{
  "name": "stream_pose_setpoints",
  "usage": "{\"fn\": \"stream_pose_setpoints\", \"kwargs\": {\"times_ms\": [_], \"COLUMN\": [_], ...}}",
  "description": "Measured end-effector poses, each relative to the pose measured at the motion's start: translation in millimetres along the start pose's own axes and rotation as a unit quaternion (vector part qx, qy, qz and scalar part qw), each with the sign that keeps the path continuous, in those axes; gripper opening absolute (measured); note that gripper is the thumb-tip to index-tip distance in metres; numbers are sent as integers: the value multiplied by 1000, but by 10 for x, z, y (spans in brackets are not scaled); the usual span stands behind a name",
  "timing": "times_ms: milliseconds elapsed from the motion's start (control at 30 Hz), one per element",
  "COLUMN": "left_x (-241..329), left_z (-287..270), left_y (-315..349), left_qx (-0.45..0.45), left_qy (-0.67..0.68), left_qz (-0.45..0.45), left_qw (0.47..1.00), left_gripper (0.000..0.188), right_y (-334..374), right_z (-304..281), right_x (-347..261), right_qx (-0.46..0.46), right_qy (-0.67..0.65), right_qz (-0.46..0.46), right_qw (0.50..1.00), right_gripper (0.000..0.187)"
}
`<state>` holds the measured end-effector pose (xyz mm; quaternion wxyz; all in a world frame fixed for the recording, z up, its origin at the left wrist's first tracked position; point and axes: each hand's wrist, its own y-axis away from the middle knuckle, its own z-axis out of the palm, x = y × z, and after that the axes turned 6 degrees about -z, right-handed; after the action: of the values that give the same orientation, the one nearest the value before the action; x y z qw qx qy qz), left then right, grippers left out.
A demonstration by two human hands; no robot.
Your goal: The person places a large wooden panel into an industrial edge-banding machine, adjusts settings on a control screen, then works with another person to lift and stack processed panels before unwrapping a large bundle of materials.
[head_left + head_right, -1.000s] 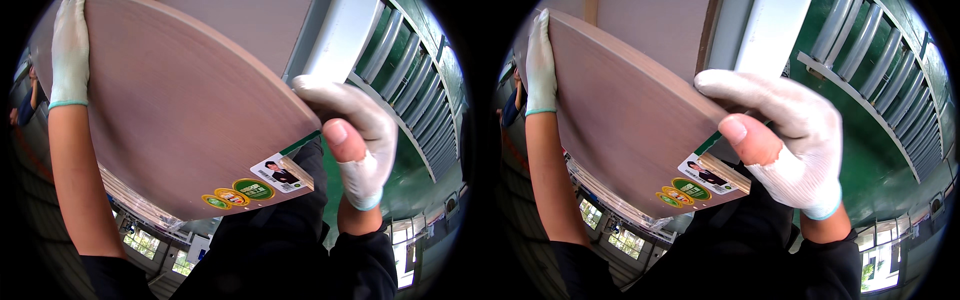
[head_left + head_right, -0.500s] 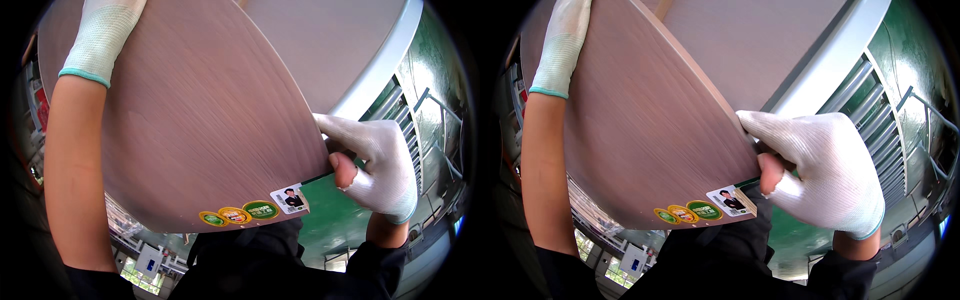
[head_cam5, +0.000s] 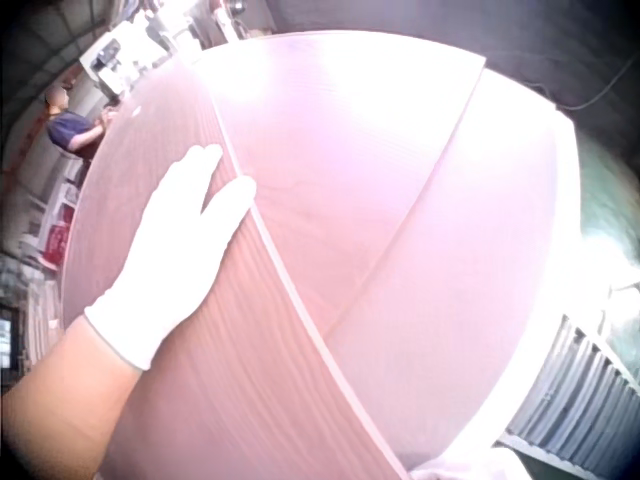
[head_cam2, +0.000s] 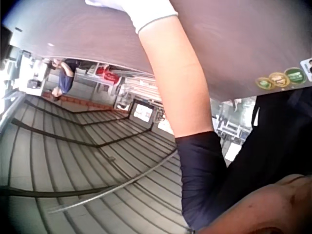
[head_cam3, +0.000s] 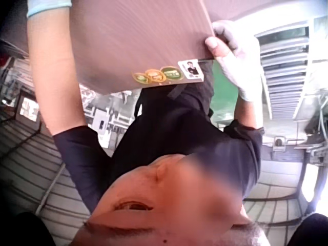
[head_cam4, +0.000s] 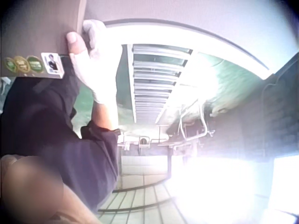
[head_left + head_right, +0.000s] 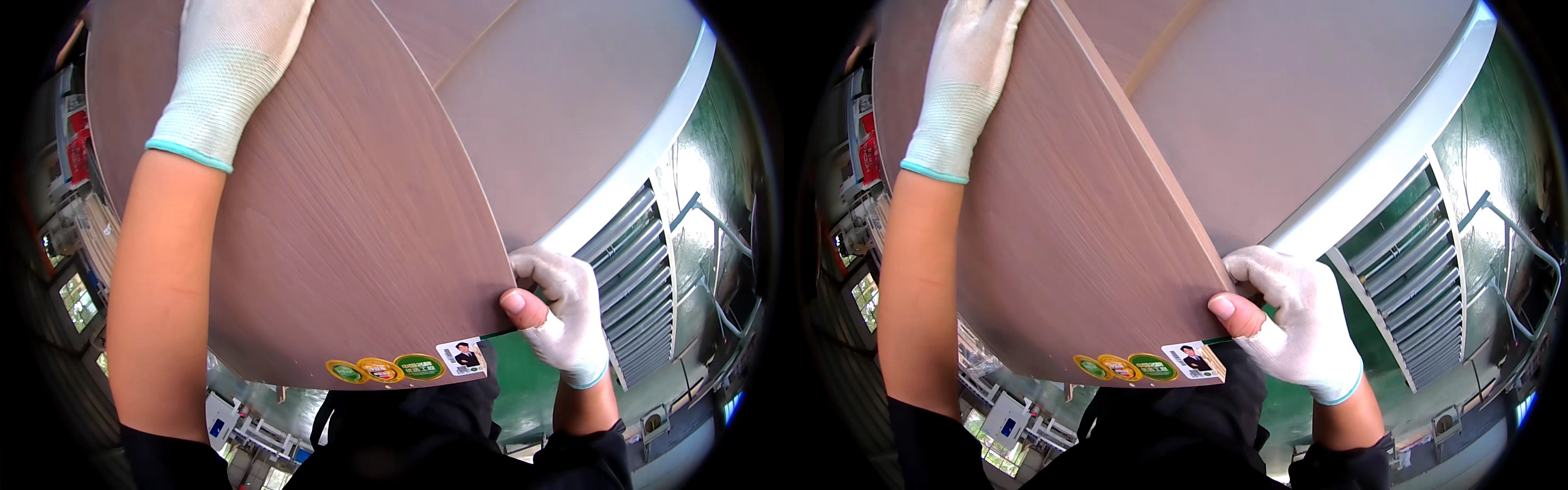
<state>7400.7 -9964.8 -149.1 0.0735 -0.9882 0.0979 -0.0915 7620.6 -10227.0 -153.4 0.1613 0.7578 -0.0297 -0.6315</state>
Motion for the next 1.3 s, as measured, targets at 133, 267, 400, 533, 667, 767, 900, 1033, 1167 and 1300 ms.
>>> {"fn": "stream_pose_setpoints", "kwargs": {"times_ms": [133, 267, 400, 533, 667, 767, 900, 1033, 1167, 1300], "left_x": [111, -74, -125, -313, -624, -1437, -2742, -3113, -2949, -2331], "left_z": [114, -28, -77, -254, -810, -983, -1123, -1192, -1116, -1020], "left_y": [122, 32, 382, 1091, 2041, 2860, 3856, 4177, 4169, 4270], "left_qx": [64, 63, -4, 7, -109, -103, -16, -58, -74, -115], "left_qy": [38, 181, 431, 294, 58, -7, -50, 561, 659, 727], "left_qz": [72, 81, -59, 49, 52, -53, -376, -567, -574, -525], "left_qw": [995, 978, 900, 954, 991, 993, 925, 601, 481, 428], "left_gripper": [58, 34, 30, 28, 47, 62, 72, 78, 78, 74], "right_y": [-6, -71, -25, 6, 36, 110, 162, 288, 646, 1026], "right_z": [-60, -65, -71, -67, 12, 110, 272, 389, 575, 848], "right_x": [102, 100, 124, 162, 169, 262, 361, 274, 51, -65], "right_qx": [0, -26, -7, 16, 33, 76, 142, 221, 274, 273], "right_qy": [10, -5, -30, -41, -62, -98, -125, -88, 160, 319], "right_qz": [-29, -37, -5, -3, 8, 8, -14, 21, -32, -60], "right_qw": [1000, 999, 1000, 999, 997, 992, 982, 971, 948, 906], "right_gripper": [38, 42, 50, 55, 51, 42, 33, 34, 50, 72]}}
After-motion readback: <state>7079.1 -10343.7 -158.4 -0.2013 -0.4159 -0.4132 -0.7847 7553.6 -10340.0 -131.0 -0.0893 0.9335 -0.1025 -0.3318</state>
